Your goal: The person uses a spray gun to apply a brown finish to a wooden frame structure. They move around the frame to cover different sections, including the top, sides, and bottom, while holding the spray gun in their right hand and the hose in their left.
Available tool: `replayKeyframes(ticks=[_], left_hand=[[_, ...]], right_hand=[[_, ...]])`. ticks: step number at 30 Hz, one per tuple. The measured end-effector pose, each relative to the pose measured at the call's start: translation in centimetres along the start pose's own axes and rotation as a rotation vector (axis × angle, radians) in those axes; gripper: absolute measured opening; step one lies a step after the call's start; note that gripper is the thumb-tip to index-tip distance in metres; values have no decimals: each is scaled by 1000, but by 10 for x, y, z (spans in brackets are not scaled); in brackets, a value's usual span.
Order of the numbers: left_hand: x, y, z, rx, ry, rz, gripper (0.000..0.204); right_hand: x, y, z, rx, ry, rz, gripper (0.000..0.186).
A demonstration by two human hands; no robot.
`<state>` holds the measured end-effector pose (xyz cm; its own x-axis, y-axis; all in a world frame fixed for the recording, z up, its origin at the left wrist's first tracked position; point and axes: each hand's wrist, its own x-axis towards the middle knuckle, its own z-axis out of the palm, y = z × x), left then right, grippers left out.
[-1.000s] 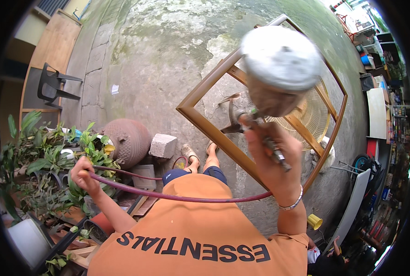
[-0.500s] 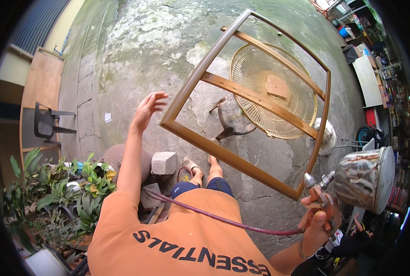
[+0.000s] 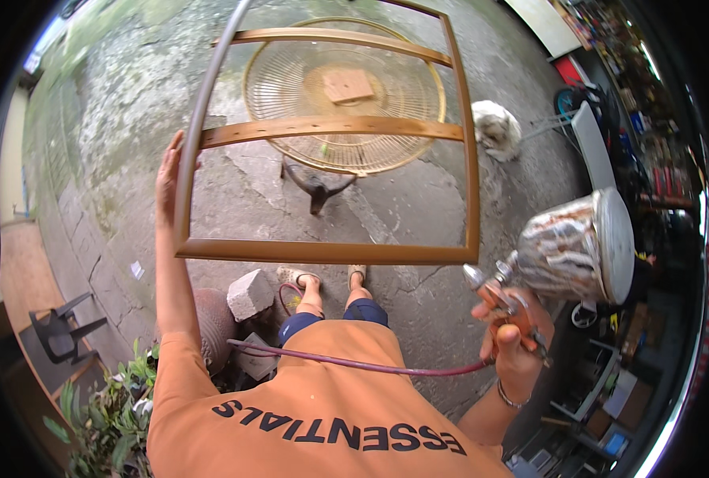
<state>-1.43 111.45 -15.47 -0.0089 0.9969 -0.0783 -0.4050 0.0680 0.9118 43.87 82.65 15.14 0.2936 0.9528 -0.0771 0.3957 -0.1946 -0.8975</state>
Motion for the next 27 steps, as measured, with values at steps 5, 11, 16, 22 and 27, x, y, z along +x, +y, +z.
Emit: replayKeyframes(ticks=[5,11,16,22,27], left_hand=[[-16,11,20,115,-24,-47,53],[-18,0,-14,63,-75,-62,47],[-58,-4,1,120,-43,-69,45],[-119,-13,27,146,28,-72,43],[-166,-30,55,110,68,-60,41]], right_hand=[[-1,12,-6,30,25,8,78],[6,28,-29,48,40,-10,80],[5,47,-53,43,81,-30,77],[3,84,-90,89,86,-113,72],[5,109,-123,99,48,-201,64]])
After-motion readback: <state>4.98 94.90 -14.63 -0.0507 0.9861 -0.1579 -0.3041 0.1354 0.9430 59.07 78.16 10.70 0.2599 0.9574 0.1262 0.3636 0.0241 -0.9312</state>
